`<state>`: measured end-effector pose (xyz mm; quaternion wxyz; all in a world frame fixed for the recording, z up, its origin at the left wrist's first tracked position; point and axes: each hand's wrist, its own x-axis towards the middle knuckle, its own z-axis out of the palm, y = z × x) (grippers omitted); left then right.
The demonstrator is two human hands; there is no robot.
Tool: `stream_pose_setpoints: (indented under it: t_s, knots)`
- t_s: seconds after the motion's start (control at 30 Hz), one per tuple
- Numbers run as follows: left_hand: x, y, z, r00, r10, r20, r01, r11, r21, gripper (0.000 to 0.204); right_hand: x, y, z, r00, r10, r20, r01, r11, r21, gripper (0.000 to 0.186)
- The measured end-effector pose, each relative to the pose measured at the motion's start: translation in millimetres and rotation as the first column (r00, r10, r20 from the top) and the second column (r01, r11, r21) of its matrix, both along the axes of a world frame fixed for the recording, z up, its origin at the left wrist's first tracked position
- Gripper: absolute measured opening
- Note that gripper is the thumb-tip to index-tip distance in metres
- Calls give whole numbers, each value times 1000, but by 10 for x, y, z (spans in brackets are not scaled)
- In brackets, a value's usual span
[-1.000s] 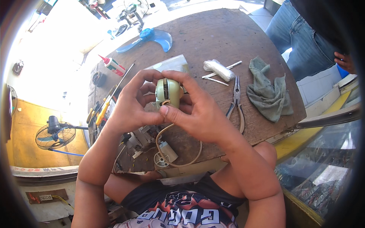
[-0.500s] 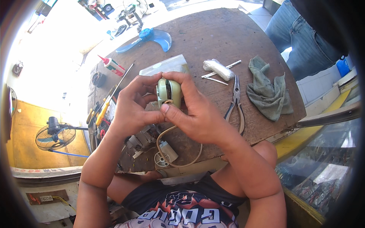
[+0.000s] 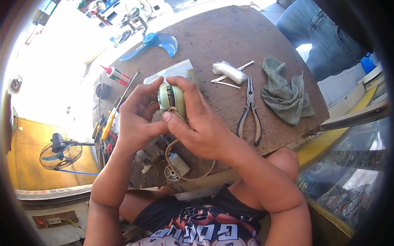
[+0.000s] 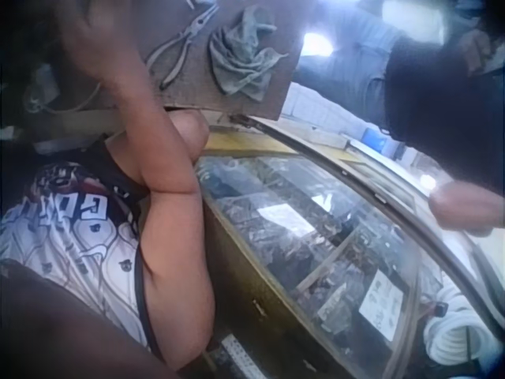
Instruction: The person applies glue to wires inside a small green plastic housing, then closes and secures it with a screwdriver. They proceed to connect and tighten wires on a motor and a capacitor using the screwdriver.
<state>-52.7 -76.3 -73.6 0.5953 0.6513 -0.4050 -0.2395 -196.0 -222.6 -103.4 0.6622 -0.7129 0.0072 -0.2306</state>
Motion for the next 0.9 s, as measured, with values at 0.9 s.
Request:
stream_pose_setpoints:
  t_s: [0.9]
  knots:
    - [12, 42, 0, 1000, -27, -1, 27, 998, 49, 80, -13, 76, -58, 999, -17, 46, 23, 993, -116, 67]
